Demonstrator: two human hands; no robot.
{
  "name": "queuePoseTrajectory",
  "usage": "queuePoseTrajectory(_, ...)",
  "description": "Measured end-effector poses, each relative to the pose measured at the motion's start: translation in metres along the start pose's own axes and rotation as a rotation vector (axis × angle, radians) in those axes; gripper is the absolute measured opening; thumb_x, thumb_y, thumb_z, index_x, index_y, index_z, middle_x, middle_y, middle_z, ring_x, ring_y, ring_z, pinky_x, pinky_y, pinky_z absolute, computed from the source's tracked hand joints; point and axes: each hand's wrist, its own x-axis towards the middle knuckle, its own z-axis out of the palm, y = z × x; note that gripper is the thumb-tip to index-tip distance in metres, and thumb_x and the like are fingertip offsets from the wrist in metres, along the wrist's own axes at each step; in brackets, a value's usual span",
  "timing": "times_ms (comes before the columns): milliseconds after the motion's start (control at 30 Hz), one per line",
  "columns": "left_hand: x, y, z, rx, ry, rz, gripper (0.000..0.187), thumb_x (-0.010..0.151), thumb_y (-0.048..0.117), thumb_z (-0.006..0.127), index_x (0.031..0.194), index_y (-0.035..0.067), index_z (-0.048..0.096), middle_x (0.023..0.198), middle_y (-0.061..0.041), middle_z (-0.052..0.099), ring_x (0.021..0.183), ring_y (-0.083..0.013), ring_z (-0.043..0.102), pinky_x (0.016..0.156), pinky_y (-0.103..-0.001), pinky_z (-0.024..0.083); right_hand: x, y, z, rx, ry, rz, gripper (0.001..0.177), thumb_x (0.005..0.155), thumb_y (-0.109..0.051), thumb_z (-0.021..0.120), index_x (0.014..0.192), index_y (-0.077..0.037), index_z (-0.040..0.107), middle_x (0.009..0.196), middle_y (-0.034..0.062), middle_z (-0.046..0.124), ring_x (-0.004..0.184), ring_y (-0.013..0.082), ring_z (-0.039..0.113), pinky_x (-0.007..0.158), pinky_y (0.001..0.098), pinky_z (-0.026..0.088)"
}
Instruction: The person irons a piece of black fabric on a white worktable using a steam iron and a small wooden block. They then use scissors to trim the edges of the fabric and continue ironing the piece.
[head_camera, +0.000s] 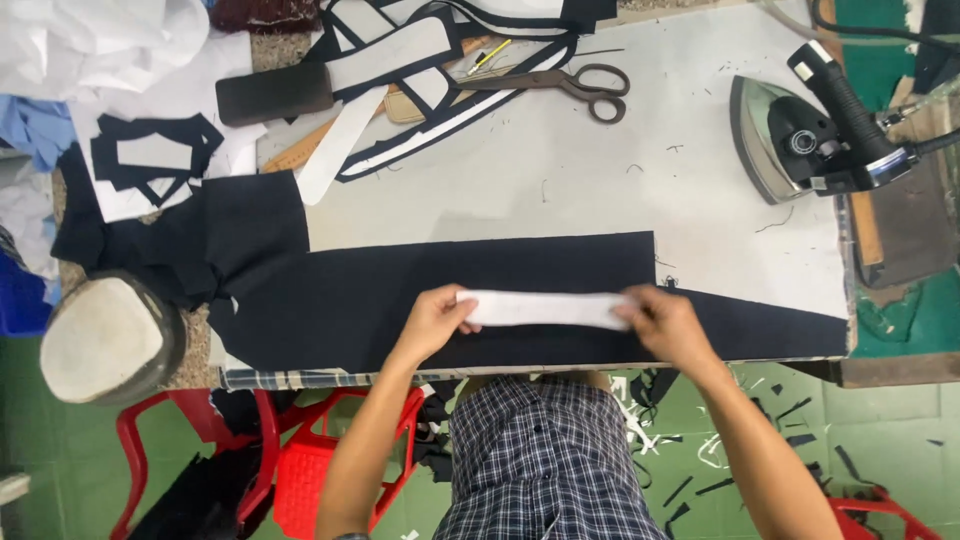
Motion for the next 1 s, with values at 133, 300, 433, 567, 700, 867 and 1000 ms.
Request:
queuePoseTrajectory(133, 0.04, -0.025, 0.006, 0.17, 0.151, -0.012, 0.012, 0.098, 0.017, 0.07, 0.102, 0.006, 0.076, 0.056, -0.012, 0.07, 0.05, -0.0171, 0.071, 0.048, -0.023, 0.056, 0.037, 0.049, -0.04, -0.378, 0.328, -0.19, 0.036, 0.093, -0.028, 0.081, 0.118, -0.005, 0.07, 0.099, 0.0168, 0.075, 0.096, 0.0353, 0.073, 0.083, 0.0423, 0.056)
queuePoseTrajectory(300, 0.001, 0.029, 0.045, 1.147, 0.837, 0.689, 0.042, 0.102, 0.036, 0.065, 0.123, -0.001, 0.067, 0.113, -0.015, 0.066, 0.101, -0.0304, 0.065, 0.082, -0.042, 0.054, 0.101, 0.049, -0.169, -0.914, 0.62, -0.498, 0.025, 0.108, 0.0, 0.069, 0.13, 0.013, 0.066, 0.126, 0.0304, 0.062, 0.11, 0.0444, 0.059, 0.091, 0.0506, 0.049)
queuePoseTrajectory(433, -0.019, 0.005, 0.087, 1.312, 0.49, 0.741, 0.041, 0.1, 0.04, 0.068, 0.118, 0.002, 0.068, 0.126, -0.017, 0.063, 0.115, -0.0332, 0.063, 0.098, -0.047, 0.052, 0.173, 0.112, -0.225, -1.092, 0.475, -0.343, 0.063, 0.089, -0.013, 0.094, 0.136, 0.013, 0.062, 0.127, 0.0285, 0.056, 0.098, 0.045, 0.053, 0.09, 0.051, 0.047)
queuePoseTrajectory(567, -0.011, -0.002, 0.105, 1.479, 0.229, 0.528, 0.067, 0.101, 0.06, 0.052, 0.142, 0.007, 0.058, 0.15, -0.018, 0.053, 0.139, -0.0345, 0.05, 0.117, -0.052, 0.036, 0.218, 0.164, -0.241, -0.762, 0.111, -0.001, 0.057, 0.112, -0.036, 0.069, 0.133, 0.014, 0.05, 0.107, 0.0424, 0.068, 0.09, 0.0647, 0.063, 0.073, 0.0659, 0.049)
queuePoseTrajectory(700, 0.005, 0.003, 0.117, 1.444, 0.269, 0.39, 0.076, 0.095, 0.067, 0.056, 0.154, 0.02, 0.047, 0.16, -0.018, 0.041, 0.148, -0.0383, 0.039, 0.119, -0.061, 0.029, 0.198, 0.155, -0.235, -0.925, 0.017, -0.022, 0.055, 0.113, -0.042, 0.063, 0.127, 0.01, 0.051, 0.087, 0.0397, 0.07, 0.076, 0.0611, 0.066, 0.068, 0.0637, 0.052)
queuePoseTrajectory(867, 0.016, -0.007, 0.151, 1.359, 0.376, 0.299, 0.078, 0.096, 0.07, 0.049, 0.157, 0.022, 0.044, 0.164, -0.022, 0.031, 0.152, -0.0445, 0.028, 0.122, -0.062, 0.023, 0.162, 0.044, -0.209, -0.835, -0.187, 0.16, 0.046, 0.113, -0.042, 0.053, 0.13, 0.0, 0.052, 0.093, 0.0315, 0.073, 0.075, 0.0519, 0.071, 0.066, 0.0601, 0.058)
queuePoseTrajectory(1000, 0.034, -0.009, 0.178, 1.303, 0.438, 0.261, 0.081, 0.095, 0.072, 0.051, 0.159, 0.023, 0.04, 0.165, -0.023, 0.028, 0.153, -0.0466, 0.025, 0.123, -0.063, 0.021, 0.153, 0.053, -0.197, -0.793, -0.195, 0.072, 0.047, 0.108, -0.04, 0.054, 0.131, 0.0, 0.05, 0.099, 0.0258, 0.07, 0.079, 0.052, 0.068, 0.058, 0.0579, 0.048)
